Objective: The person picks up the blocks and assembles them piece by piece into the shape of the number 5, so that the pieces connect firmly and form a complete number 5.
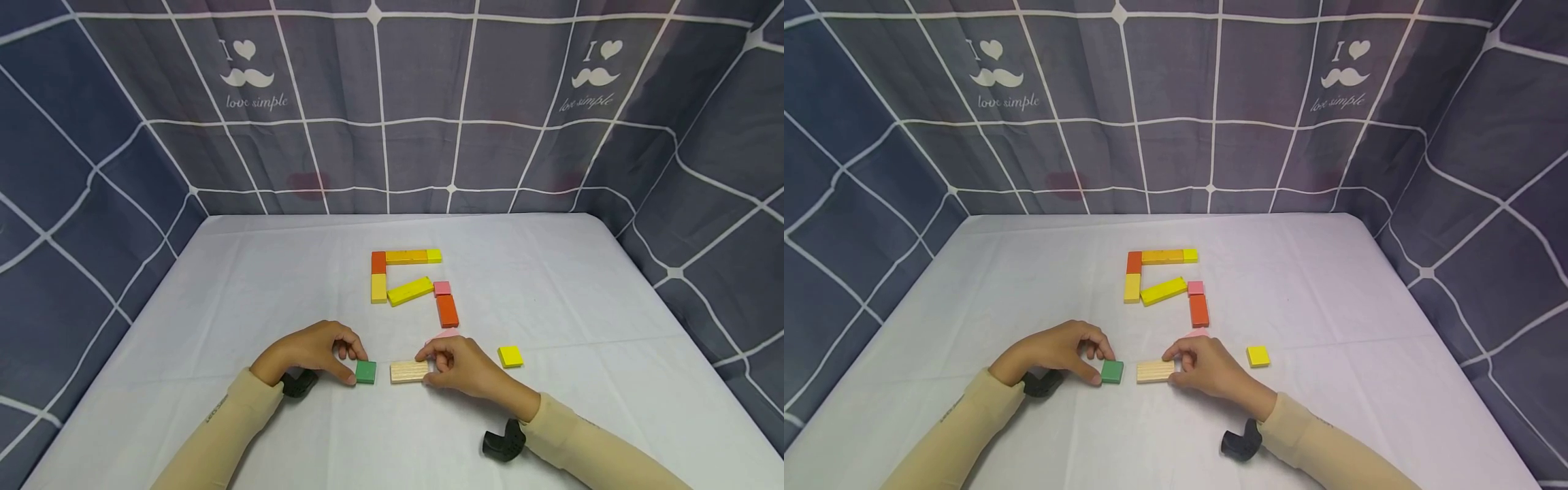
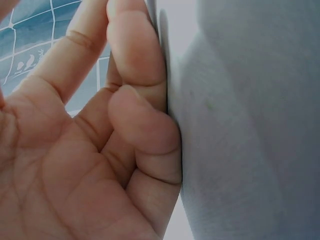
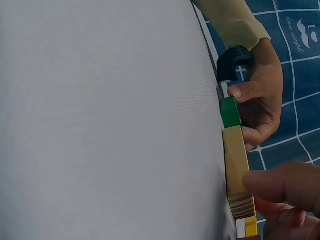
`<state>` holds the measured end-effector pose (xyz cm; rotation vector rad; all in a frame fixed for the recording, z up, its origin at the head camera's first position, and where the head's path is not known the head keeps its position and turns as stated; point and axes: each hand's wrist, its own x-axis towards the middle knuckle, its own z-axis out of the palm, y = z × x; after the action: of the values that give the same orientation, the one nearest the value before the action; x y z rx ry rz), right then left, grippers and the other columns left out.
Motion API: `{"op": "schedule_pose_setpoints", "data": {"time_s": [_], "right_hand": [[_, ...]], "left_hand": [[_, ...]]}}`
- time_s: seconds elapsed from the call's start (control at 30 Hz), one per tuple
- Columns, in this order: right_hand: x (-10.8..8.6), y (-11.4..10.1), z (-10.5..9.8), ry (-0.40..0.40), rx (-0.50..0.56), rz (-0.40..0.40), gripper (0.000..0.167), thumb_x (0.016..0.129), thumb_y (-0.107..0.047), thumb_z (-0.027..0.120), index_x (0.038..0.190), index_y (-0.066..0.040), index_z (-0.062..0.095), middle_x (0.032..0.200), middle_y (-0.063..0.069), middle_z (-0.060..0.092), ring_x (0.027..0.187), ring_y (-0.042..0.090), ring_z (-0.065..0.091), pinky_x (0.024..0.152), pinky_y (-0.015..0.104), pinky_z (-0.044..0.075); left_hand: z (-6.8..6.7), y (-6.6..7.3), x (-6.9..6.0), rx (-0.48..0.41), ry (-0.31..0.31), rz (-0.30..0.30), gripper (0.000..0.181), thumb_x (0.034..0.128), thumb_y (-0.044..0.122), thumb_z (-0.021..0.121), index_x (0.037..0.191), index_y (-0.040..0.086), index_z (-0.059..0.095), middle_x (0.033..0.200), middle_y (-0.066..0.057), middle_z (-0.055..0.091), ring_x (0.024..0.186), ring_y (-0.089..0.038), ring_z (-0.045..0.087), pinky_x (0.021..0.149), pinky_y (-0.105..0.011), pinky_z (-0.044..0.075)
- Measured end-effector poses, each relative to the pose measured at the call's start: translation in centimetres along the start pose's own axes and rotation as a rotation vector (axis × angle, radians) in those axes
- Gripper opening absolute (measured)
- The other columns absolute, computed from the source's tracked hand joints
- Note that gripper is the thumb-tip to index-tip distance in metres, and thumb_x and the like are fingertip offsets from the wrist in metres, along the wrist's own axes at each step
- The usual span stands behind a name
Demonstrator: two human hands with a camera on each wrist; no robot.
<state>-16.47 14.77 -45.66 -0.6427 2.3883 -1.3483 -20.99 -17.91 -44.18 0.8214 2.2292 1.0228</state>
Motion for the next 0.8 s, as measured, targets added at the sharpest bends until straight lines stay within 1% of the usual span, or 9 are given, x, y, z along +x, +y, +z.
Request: {"op": "schedule_pose_setpoints", "data": {"time_s": [0.27,0.6,0.8], "right_hand": [[0.21,-0.33,-0.01,0.017,0.004,0.002,0.025,0.088,0.001,0.085,0.112,-0.003,0.079,0.068,-0.007,0.046,0.062,0.005,0.041,0.057,0.020,0.031],[0.52,-0.29,-0.07,0.053,-0.026,-0.008,0.025,0.087,0.002,0.085,0.111,-0.003,0.079,0.068,-0.007,0.047,0.064,0.005,0.043,0.058,0.021,0.032],[0.66,-0.41,-0.19,0.064,-0.050,0.009,0.026,0.087,0.002,0.084,0.112,-0.004,0.080,0.068,-0.007,0.047,0.066,0.006,0.044,0.060,0.020,0.032]], "left_hand": [[-0.03,0.12,-0.02,0.003,0.000,-0.006,0.024,0.0787,0.012,0.096,0.099,0.014,0.083,0.090,0.009,0.070,0.085,-0.010,0.056,0.077,-0.022,0.046],[-0.08,0.23,-0.06,-0.007,-0.001,-0.004,0.024,0.0785,0.012,0.096,0.099,0.013,0.083,0.092,0.009,0.072,0.086,-0.010,0.057,0.078,-0.022,0.047],[-0.04,0.09,-0.02,-0.008,-0.001,0.002,0.024,0.0787,0.012,0.096,0.099,0.013,0.083,0.092,0.009,0.072,0.086,-0.009,0.057,0.078,-0.022,0.047]]}}
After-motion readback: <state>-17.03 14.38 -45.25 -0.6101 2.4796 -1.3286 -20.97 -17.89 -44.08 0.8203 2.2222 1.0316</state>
